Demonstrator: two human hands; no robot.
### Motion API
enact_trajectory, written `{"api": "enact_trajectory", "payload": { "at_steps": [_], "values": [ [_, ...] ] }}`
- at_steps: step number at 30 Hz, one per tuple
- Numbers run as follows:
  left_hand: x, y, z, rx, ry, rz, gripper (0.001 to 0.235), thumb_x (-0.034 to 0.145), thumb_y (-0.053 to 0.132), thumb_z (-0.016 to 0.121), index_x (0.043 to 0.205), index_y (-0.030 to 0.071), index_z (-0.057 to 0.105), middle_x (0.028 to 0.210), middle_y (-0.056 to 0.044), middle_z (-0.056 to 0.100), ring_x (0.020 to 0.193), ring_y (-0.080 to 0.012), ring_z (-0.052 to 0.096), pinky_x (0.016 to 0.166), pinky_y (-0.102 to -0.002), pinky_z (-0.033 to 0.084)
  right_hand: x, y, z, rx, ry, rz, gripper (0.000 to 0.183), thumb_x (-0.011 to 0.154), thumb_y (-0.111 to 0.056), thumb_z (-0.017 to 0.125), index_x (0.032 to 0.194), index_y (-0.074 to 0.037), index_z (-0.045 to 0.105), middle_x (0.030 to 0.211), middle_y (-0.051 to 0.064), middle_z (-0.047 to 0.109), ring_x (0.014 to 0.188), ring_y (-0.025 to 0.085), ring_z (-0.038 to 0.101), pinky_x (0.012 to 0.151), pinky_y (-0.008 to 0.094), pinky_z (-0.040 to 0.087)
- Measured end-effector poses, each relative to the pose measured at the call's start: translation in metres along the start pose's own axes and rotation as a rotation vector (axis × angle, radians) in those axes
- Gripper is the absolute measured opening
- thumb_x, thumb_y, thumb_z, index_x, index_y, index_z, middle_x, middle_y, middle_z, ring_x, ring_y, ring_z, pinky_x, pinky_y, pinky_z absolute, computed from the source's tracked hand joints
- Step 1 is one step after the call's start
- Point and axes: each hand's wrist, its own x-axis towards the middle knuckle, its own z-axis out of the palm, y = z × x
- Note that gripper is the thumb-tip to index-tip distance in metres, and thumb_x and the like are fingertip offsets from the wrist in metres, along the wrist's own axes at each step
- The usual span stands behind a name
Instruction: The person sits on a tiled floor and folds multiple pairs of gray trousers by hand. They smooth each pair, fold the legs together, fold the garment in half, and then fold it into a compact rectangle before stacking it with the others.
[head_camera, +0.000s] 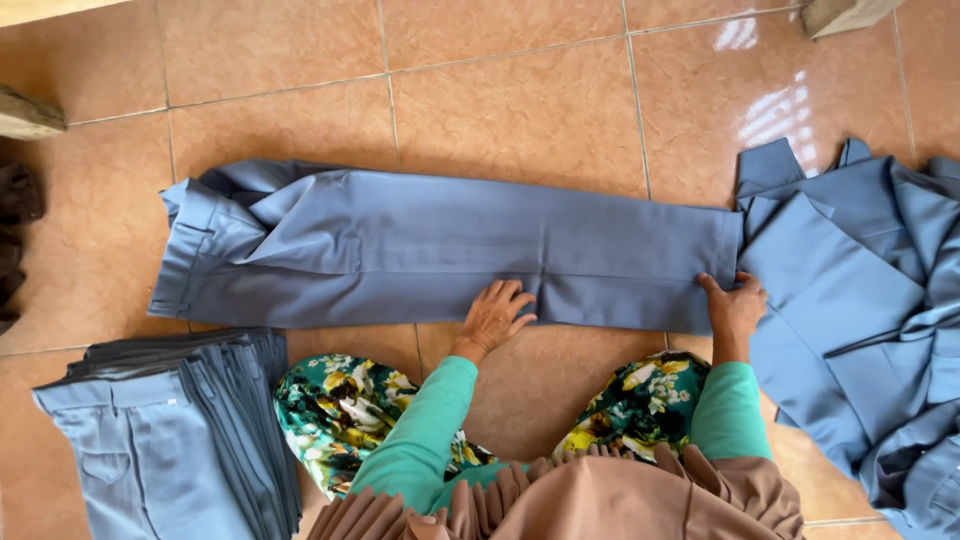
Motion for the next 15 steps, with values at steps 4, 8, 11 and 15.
{"api": "enact_trajectory", "payload": {
  "at_steps": [4,8,11,15],
  "values": [
    [-0.006,0.002,0.002,0.046,-0.041,0.064,0.036,0.091,0.057,0.058,0.114,0.030,0.061,0.119,0.000,0.051,0.114,-0.0243,0.053,0.083,-0.039,0.051,-0.021,-0.035,-0.021,-0.078,-0.078,0.048,0.084,0.078,-0.065,0.084,0.136,-0.010,0.058,0.131,0.019,0.057,0.126,0.042,0.052,0.095,0.068,0.043],
    [-0.018,0.004,0.033,0.091,0.005,0.087,0.016,0.095,0.041,0.058,0.093,0.025,0.059,0.118,0.001,0.053,0.117,-0.0240,0.055,0.084,-0.039,0.047,0.007,-0.012,-0.004,0.148,-0.228,-0.087,0.064,0.079,-0.040,0.090,0.125,0.000,0.070,0.113,0.027,0.071,0.112,0.049,0.064,0.089,0.062,0.051],
    [-0.020,0.020,-0.001,0.076,0.159,0.042,0.018,0.092,0.038,0.061,0.087,0.020,0.057,0.133,-0.003,0.056,0.133,-0.0257,0.051,0.098,-0.043,0.044,-0.017,-0.046,-0.049,0.814,-0.241,0.074,0.062,0.079,-0.023,0.098,0.128,-0.006,0.065,0.113,0.019,0.068,0.106,0.035,0.068,0.089,0.052,0.055],
    [-0.029,0.059,-0.036,-0.116,0.153,0.039,0.009,0.085,0.021,0.063,0.090,0.014,0.062,0.147,-0.012,0.056,0.140,-0.0315,0.050,0.101,-0.050,0.044,-0.075,-0.094,-0.133,1.000,-0.321,0.140,0.042,0.074,-0.020,0.086,0.108,-0.018,0.062,0.097,-0.004,0.070,0.086,0.010,0.067,0.076,0.027,0.061]
  ]
}}
